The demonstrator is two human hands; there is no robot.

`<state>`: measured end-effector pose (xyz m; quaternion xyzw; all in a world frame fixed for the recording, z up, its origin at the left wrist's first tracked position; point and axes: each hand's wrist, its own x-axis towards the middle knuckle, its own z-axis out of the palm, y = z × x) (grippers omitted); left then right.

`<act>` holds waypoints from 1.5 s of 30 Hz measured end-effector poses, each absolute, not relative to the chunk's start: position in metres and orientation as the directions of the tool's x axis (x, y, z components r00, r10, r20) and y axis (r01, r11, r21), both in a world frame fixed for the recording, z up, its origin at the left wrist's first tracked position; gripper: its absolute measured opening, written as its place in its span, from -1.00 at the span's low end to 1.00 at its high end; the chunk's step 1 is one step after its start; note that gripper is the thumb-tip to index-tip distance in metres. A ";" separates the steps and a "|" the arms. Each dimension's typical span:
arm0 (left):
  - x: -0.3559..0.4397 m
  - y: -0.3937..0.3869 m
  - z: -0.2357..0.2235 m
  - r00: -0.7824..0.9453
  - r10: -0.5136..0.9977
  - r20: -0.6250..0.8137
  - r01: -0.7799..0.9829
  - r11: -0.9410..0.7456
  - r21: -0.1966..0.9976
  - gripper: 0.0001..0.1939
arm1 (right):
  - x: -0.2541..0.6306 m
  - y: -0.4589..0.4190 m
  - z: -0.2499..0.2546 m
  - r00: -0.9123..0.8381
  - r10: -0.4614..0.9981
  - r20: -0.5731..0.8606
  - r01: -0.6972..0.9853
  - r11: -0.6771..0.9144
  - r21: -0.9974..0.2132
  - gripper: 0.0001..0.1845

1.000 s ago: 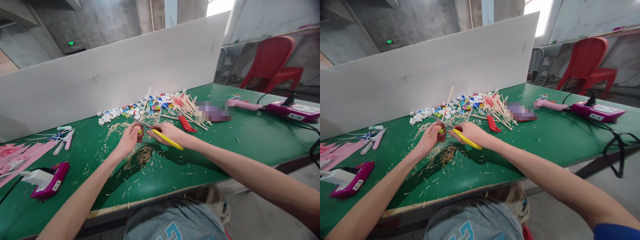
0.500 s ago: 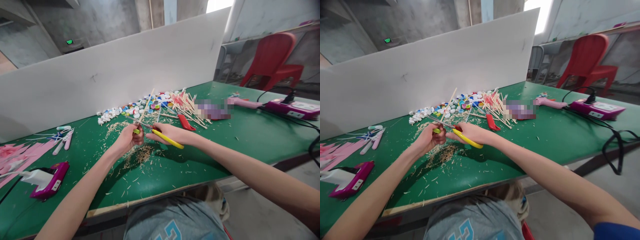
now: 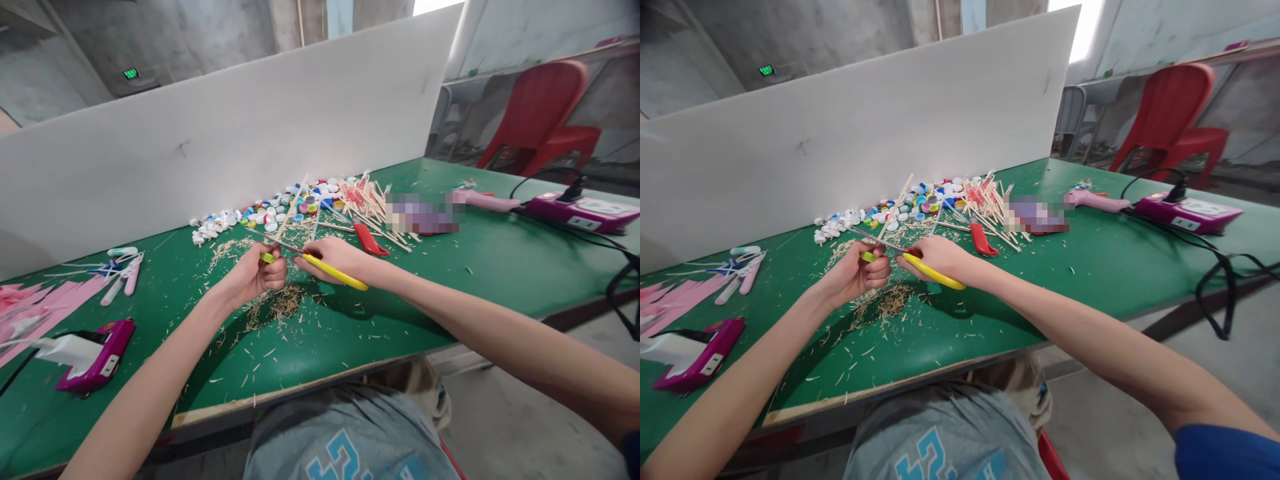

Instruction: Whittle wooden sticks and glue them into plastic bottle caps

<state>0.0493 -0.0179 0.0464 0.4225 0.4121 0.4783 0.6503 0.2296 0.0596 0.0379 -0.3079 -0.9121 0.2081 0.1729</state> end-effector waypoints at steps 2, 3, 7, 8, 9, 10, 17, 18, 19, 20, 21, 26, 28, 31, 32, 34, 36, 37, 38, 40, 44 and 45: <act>0.049 -0.017 0.046 0.213 0.968 -0.134 -0.292 0.194 0.936 -0.80 | 0.230 0.060 0.039 -0.758 0.629 0.171 0.485 0.719 -0.498 -0.51; 0.049 -0.017 0.045 0.218 0.966 -0.139 -0.303 0.202 0.931 -0.80 | 0.231 0.060 0.039 -0.760 0.630 0.161 0.481 0.712 -0.511 -0.50; 0.046 -0.017 0.044 0.272 0.947 -0.171 -0.363 0.266 0.893 -0.78 | 0.233 0.063 0.036 -0.755 0.645 0.120 0.491 0.676 -0.550 -0.48; 0.045 -0.017 0.043 0.304 0.935 -0.184 -0.380 0.296 0.877 -0.77 | 0.233 0.063 0.034 -0.759 0.641 0.114 0.484 0.673 -0.560 -0.48; 0.044 -0.017 0.043 0.339 0.920 -0.196 -0.395 0.328 0.858 -0.77 | 0.233 0.063 0.033 -0.769 0.629 0.112 0.466 0.672 -0.575 -0.47; 0.043 -0.018 0.043 0.375 0.903 -0.208 -0.408 0.362 0.838 -0.77 | 0.234 0.063 0.032 -0.779 0.616 0.115 0.444 0.672 -0.593 -0.47; 0.039 -0.021 0.042 0.489 0.842 -0.228 -0.447 0.467 0.763 -0.73 | 0.232 0.060 0.033 -0.798 0.568 0.199 0.379 0.731 -0.567 -0.60; 0.039 -0.021 0.042 0.491 0.841 -0.227 -0.447 0.467 0.763 -0.73 | 0.232 0.060 0.033 -0.799 0.562 0.212 0.376 0.744 -0.553 -0.61; 0.039 -0.021 0.042 0.489 0.842 -0.226 -0.448 0.465 0.764 -0.74 | 0.231 0.060 0.034 -0.799 0.558 0.223 0.377 0.754 -0.537 -0.62; 0.039 -0.020 0.042 0.485 0.845 -0.225 -0.447 0.461 0.767 -0.74 | 0.231 0.060 0.034 -0.798 0.557 0.230 0.381 0.762 -0.523 -0.62; 0.039 -0.020 0.042 0.480 0.848 -0.226 -0.446 0.457 0.770 -0.75 | 0.231 0.060 0.034 -0.798 0.556 0.233 0.385 0.768 -0.512 -0.62; 0.039 -0.020 0.042 0.473 0.854 -0.216 -0.440 0.441 0.782 -0.75 | 0.232 0.059 0.034 -0.803 0.553 0.224 0.390 0.770 -0.505 -0.63; 0.039 -0.021 0.040 0.485 0.849 -0.208 -0.437 0.441 0.784 -0.74 | 0.233 0.058 0.033 -0.794 0.562 0.231 0.402 0.771 -0.493 -0.67; 0.038 -0.020 0.035 0.509 0.833 -0.215 -0.430 0.463 0.775 -0.73 | 0.235 0.059 0.030 -0.796 0.556 0.238 0.399 0.778 -0.485 -0.71; 0.038 -0.021 0.033 0.521 0.824 -0.220 -0.427 0.476 0.769 -0.71 | 0.236 0.059 0.029 -0.808 0.545 0.226 0.383 0.775 -0.502 -0.68; 0.036 -0.021 0.030 0.568 0.790 -0.232 -0.412 0.516 0.751 -0.66 | 0.238 0.059 0.028 -0.831 0.519 0.201 0.341 0.760 -0.554 -0.56; 0.033 -0.022 0.030 0.639 0.728 -0.249 -0.375 0.577 0.726 -0.62 | 0.239 0.058 0.027 -0.841 0.492 0.225 0.291 0.762 -0.578 -0.50; 0.032 -0.023 0.030 0.676 0.690 -0.257 -0.351 0.609 0.711 -0.61 | 0.239 0.057 0.027 -0.842 0.477 0.252 0.269 0.776 -0.570 -0.52; 0.031 -0.024 0.031 0.708 0.656 -0.262 -0.333 0.636 0.696 -0.60 | 0.239 0.056 0.027 -0.841 0.462 0.282 0.252 0.795 -0.551 -0.55; 0.029 -0.026 0.033 0.745 0.611 -0.269 -0.309 0.673 0.671 -0.58 | 0.238 0.055 0.029 -0.840 0.439 0.321 0.241 0.829 -0.504 -0.63; 0.029 -0.027 0.034 0.756 0.585 -0.293 -0.282 0.695 0.661 -0.60 | 0.236 0.052 0.032 -0.835 0.466 0.292 0.321 0.844 -0.429 -0.72; 0.029 -0.027 0.033 0.752 0.586 -0.301 -0.273 0.693 0.667 -0.60 | 0.237 0.051 0.033 -0.831 0.479 0.283 0.345 0.843 -0.413 -0.72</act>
